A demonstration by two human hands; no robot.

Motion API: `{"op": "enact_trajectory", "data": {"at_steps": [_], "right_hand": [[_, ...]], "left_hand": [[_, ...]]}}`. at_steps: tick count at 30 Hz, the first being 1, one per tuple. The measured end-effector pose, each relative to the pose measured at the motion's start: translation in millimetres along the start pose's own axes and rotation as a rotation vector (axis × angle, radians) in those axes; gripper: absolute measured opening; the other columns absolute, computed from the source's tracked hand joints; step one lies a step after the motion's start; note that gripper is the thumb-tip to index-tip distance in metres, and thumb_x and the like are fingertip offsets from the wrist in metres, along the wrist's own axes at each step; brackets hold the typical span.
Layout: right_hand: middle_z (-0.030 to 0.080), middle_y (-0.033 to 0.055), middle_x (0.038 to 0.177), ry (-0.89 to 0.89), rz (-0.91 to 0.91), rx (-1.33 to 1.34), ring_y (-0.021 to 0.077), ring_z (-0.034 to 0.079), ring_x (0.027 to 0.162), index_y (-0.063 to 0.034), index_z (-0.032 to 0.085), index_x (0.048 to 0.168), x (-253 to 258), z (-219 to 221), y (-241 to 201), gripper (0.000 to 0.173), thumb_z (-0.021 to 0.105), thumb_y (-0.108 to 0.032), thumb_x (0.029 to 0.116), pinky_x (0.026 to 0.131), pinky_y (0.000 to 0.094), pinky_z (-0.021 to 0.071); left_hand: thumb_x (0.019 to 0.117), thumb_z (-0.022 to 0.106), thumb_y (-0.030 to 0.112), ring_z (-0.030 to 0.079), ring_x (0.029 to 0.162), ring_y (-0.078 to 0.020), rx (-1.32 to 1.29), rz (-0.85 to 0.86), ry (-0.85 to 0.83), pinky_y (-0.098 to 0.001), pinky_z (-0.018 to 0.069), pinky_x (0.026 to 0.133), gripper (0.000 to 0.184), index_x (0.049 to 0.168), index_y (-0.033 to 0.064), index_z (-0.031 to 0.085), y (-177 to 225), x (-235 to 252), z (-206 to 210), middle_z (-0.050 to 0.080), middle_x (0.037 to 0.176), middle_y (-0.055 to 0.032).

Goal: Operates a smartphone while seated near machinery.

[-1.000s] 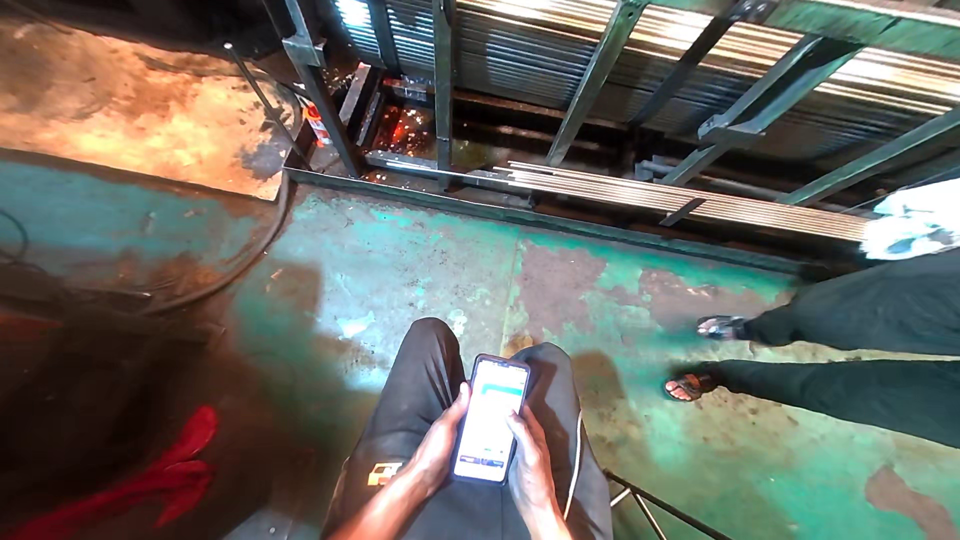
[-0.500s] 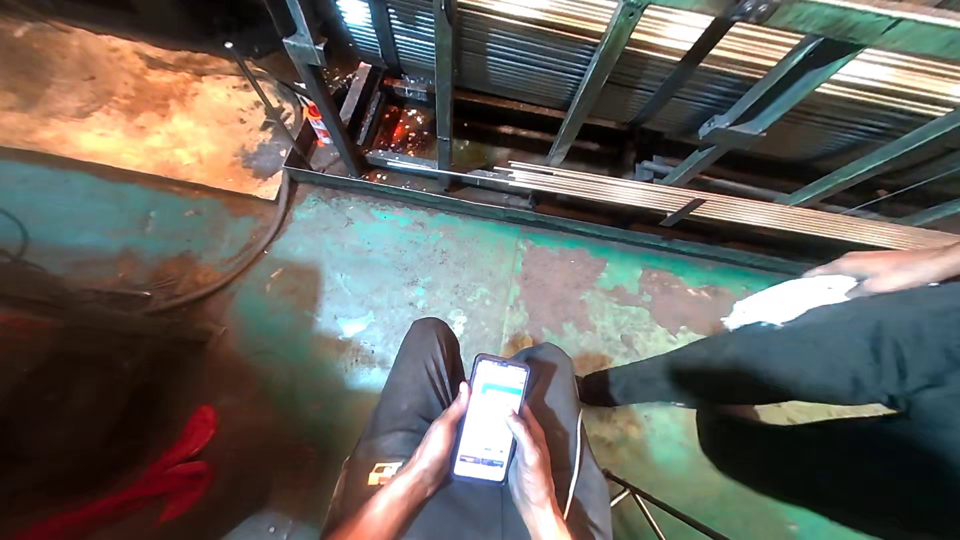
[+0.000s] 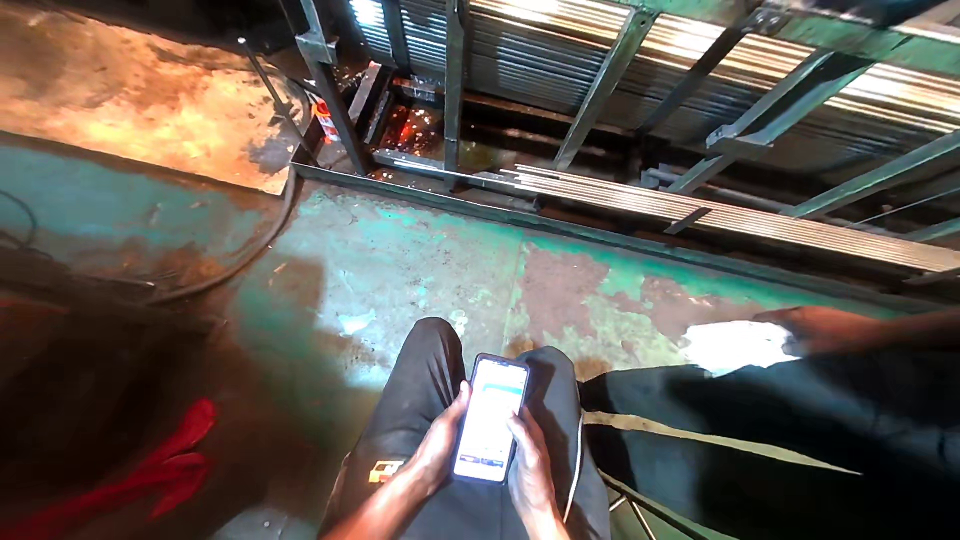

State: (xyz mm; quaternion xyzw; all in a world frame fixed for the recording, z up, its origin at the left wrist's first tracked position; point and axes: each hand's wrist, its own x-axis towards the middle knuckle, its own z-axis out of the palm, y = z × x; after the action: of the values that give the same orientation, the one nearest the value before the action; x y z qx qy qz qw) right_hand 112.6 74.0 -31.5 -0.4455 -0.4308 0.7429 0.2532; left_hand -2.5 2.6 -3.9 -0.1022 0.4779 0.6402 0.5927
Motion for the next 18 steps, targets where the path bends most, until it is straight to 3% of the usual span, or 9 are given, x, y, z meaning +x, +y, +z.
{"op": "enact_trajectory", "data": {"at_steps": [18], "right_hand": [[0.064,0.0151,0.127,0.051,0.025,-0.036,0.0103,0.063,0.113,0.0089,0.051,0.138,-1.1,0.7,-0.5,0.049,0.047,-0.013,0.0946,0.1,0.0259,0.0513]], "left_hand": [[0.112,0.022,0.043,0.073,0.096,-0.0192,-0.005,-0.003,0.021,-0.0378,0.0611,0.084,0.055,0.134,0.0067,0.057,2.0,-2.1,1.8,0.074,0.105,-0.01]]}}
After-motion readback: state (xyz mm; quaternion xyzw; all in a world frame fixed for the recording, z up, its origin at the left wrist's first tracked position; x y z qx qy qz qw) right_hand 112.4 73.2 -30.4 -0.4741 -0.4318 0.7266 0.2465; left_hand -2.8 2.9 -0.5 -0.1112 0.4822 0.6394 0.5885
